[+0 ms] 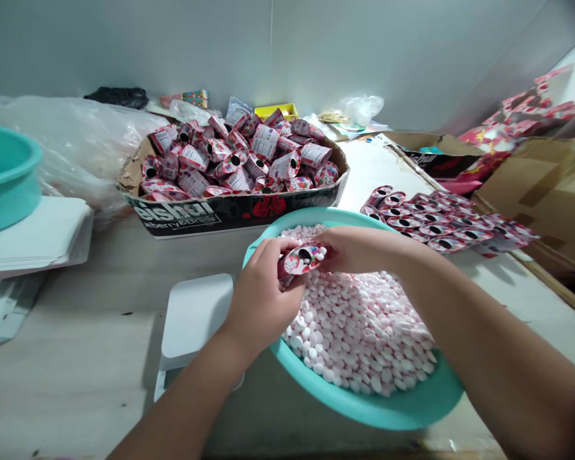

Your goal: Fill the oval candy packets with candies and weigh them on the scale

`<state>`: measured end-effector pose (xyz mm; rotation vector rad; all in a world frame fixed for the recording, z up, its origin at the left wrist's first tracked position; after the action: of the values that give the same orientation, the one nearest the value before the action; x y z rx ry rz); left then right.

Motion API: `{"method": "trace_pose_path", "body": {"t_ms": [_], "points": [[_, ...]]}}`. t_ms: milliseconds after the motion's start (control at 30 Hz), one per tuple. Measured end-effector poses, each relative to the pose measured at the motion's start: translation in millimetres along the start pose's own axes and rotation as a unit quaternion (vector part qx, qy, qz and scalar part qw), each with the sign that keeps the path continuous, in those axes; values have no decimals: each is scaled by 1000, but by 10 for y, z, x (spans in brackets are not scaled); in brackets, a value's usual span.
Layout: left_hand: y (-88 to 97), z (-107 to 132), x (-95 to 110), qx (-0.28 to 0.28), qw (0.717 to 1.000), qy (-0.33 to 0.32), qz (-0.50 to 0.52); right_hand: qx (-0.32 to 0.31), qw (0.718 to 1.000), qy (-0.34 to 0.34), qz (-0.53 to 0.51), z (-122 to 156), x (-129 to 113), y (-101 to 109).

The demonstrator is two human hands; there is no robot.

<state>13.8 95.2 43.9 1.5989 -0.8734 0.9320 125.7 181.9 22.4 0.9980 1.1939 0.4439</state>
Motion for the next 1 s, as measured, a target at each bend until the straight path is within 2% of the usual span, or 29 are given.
{"method": "trace_pose_path", "body": {"t_ms": [133, 233, 300, 433, 600, 667, 767, 900, 1000], "points": [[-9, -3, -9, -5, 1000, 5, 3, -19, 997, -73, -12, 101, -7, 136], [-6, -8, -29, -4, 1000, 10, 5, 14, 990, -129, -58, 227, 44, 274], [-8, -10, -35, -5, 1000, 12, 5, 40, 986, -140, -79, 294, 78, 348], [-13, -11, -16, -6, 1000, 8, 6, 65, 982, -113, -138, 335, 62, 393], [-17, -18, -4, -8, 1000, 7, -3, 128, 977, -29, -166, 208, -190, 449], [-19, -17, -7, -11, 1000, 7, -5, 129, 979, -15, -155, 138, -275, 408], [-14, -11, -10, -13, 1000, 6, -2, 120, 982, -12, -145, 79, -316, 353], [-15, -7, -27, -13, 1000, 14, 0, 154, 978, -16, -139, 162, -238, 470], [-29, -6, -51, -17, 1000, 22, 6, 119, 989, -30, -81, 232, -169, 481]]}}
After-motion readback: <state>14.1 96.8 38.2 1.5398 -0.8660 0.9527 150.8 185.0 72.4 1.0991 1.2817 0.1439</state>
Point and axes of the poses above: each hand's wrist, its own z-axis away from the middle knuckle, its own y-axis out of the back of the hand, x = y × z, the point moved 10 cm from there along -z, towards the middle knuckle, and after that the axes turned 14 degrees about y, right-handed, at the moved point
